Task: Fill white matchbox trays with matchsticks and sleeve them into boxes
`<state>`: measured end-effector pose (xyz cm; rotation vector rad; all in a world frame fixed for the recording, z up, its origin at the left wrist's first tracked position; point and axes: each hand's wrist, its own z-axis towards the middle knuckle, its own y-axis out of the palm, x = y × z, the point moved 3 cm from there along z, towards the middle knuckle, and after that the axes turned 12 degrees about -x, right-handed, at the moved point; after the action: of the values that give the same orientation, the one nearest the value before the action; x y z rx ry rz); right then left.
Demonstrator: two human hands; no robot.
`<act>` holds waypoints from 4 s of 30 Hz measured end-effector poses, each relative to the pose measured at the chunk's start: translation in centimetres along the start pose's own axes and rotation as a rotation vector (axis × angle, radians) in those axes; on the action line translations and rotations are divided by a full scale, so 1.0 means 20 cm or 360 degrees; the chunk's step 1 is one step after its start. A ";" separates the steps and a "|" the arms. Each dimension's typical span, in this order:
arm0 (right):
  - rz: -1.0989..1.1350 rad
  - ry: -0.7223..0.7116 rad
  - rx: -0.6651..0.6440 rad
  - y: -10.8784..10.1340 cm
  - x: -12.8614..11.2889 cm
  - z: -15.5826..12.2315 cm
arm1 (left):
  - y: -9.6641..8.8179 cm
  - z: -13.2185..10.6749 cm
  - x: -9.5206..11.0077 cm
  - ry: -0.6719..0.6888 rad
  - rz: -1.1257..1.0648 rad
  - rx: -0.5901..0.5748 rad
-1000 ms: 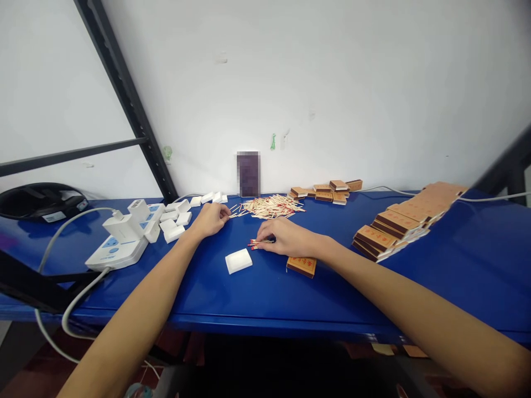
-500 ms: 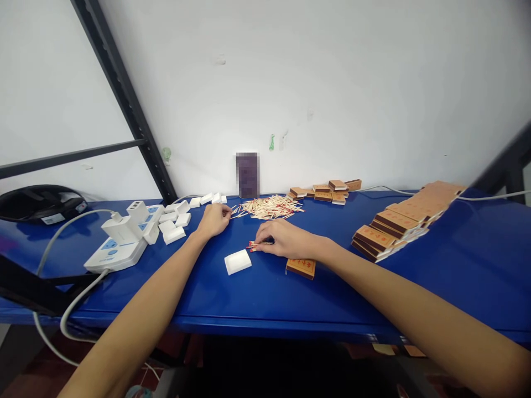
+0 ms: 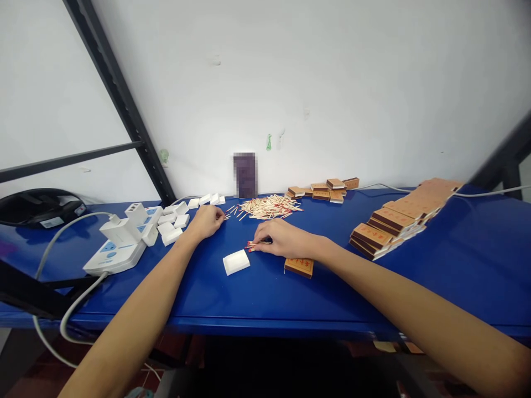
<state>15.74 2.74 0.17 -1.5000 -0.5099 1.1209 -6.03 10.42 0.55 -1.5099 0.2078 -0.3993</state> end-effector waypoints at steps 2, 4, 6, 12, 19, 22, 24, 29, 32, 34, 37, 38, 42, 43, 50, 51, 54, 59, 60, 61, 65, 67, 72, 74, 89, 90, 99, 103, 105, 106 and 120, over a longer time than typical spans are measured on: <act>0.0001 0.0001 -0.0006 0.00 0.00 0.00 | -0.01 -0.02 -0.01 -0.0006 0.0056 -0.0014; -0.0005 0.0004 -0.0009 0.00 -0.01 0.00 | -0.02 -0.04 0.00 0.0048 0.0079 -0.0032; -0.0011 0.0006 -0.0011 0.00 -0.01 0.00 | -0.02 -0.06 0.01 0.0108 0.0054 -0.0042; -0.0008 -0.0005 -0.0001 0.00 -0.01 0.00 | -0.04 -0.06 0.04 0.0161 -0.0195 -0.0114; -0.0096 -0.0006 0.0028 0.02 0.00 0.03 | 0.02 -0.06 0.23 0.0461 -0.0752 -0.0240; -0.0127 0.0061 0.0041 0.03 0.00 0.03 | 0.06 -0.06 0.31 0.0560 -0.0991 -0.0352; -0.0155 0.0088 0.0034 0.03 -0.01 0.03 | 0.07 -0.06 0.34 0.0596 -0.1094 -0.0412; -0.0242 0.0077 0.0066 0.00 -0.01 0.00 | 0.07 -0.07 0.34 0.0561 -0.1195 -0.0416; -0.0217 0.0093 0.0192 -0.03 0.01 -0.02 | 0.05 -0.07 0.32 0.0589 -0.1185 -0.0361; -0.0208 0.0134 0.0265 -0.06 0.03 -0.03 | 0.04 -0.08 0.31 0.0574 -0.1066 -0.0283; -0.0191 0.0214 0.0258 -0.09 0.05 -0.06 | 0.02 -0.10 0.29 0.0529 -0.0775 -0.0207; -0.0170 0.0256 0.0217 -0.10 0.05 -0.07 | 0.02 -0.10 0.28 0.0538 -0.0706 -0.0210; 0.0009 0.0485 -0.0203 -0.12 0.05 -0.14 | 0.03 -0.11 0.27 0.0608 -0.0646 -0.0283; 0.0062 0.0525 -0.0338 -0.12 0.05 -0.15 | 0.03 -0.11 0.27 0.0618 -0.0664 -0.0312; 0.0143 0.0657 -0.0575 -0.16 0.11 -0.23 | 0.05 -0.09 0.26 0.0568 -0.0835 -0.0439; 0.0139 0.0681 -0.0552 -0.17 0.13 -0.23 | 0.05 -0.09 0.27 0.0552 -0.0842 -0.0431; 0.0039 0.0732 -0.0413 -0.19 0.18 -0.23 | 0.05 -0.08 0.29 0.0514 -0.0832 -0.0358; -0.0329 0.0549 0.0030 -0.17 0.13 -0.15 | 0.08 -0.07 0.32 0.0465 -0.0817 -0.0178; -0.0367 0.0511 0.0045 -0.15 0.11 -0.12 | 0.08 -0.06 0.32 0.0474 -0.0816 -0.0173; -0.0407 0.0479 0.0035 -0.13 0.10 -0.10 | 0.09 -0.06 0.32 0.0489 -0.0808 -0.0174; -0.0514 0.0401 -0.0002 -0.06 0.08 -0.05 | 0.10 -0.06 0.32 0.0541 -0.0742 -0.0206; -0.0529 0.0399 -0.0010 -0.05 0.09 -0.04 | 0.10 -0.06 0.32 0.0548 -0.0717 -0.0230; -0.0541 0.0403 -0.0007 -0.04 0.11 -0.03 | 0.09 -0.05 0.32 0.0519 -0.0729 -0.0254; -0.0560 0.0394 0.0006 -0.05 0.11 -0.03 | 0.10 -0.04 0.32 0.0513 -0.0736 -0.0268; -0.0560 0.0496 -0.0172 -0.06 0.09 -0.03 | 0.10 -0.04 0.28 0.0498 -0.0740 -0.0256; -0.0570 0.0575 -0.0216 -0.06 0.08 -0.04 | 0.10 -0.04 0.28 0.0489 -0.0712 -0.0240; -0.0666 0.0828 -0.0194 -0.09 0.06 -0.04 | 0.06 -0.06 0.28 0.0484 -0.0344 -0.0109; -0.0629 0.0683 -0.0136 -0.13 0.08 -0.06 | 0.03 -0.08 0.25 0.0467 -0.0041 -0.0091; -0.0552 0.0617 -0.0211 -0.14 0.10 -0.07 | 0.01 -0.08 0.22 0.0420 0.0032 -0.0088; -0.0524 0.0587 -0.0246 -0.14 0.10 -0.08 | 0.01 -0.08 0.21 0.0395 0.0052 -0.0086; -0.0565 0.0662 -0.0159 -0.07 0.14 0.03 | 0.02 -0.05 0.19 0.0213 -0.0100 -0.0073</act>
<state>16.83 5.66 0.50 -1.5990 -0.5197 0.4964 -2.82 8.02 0.58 -1.5386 0.2769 -0.5501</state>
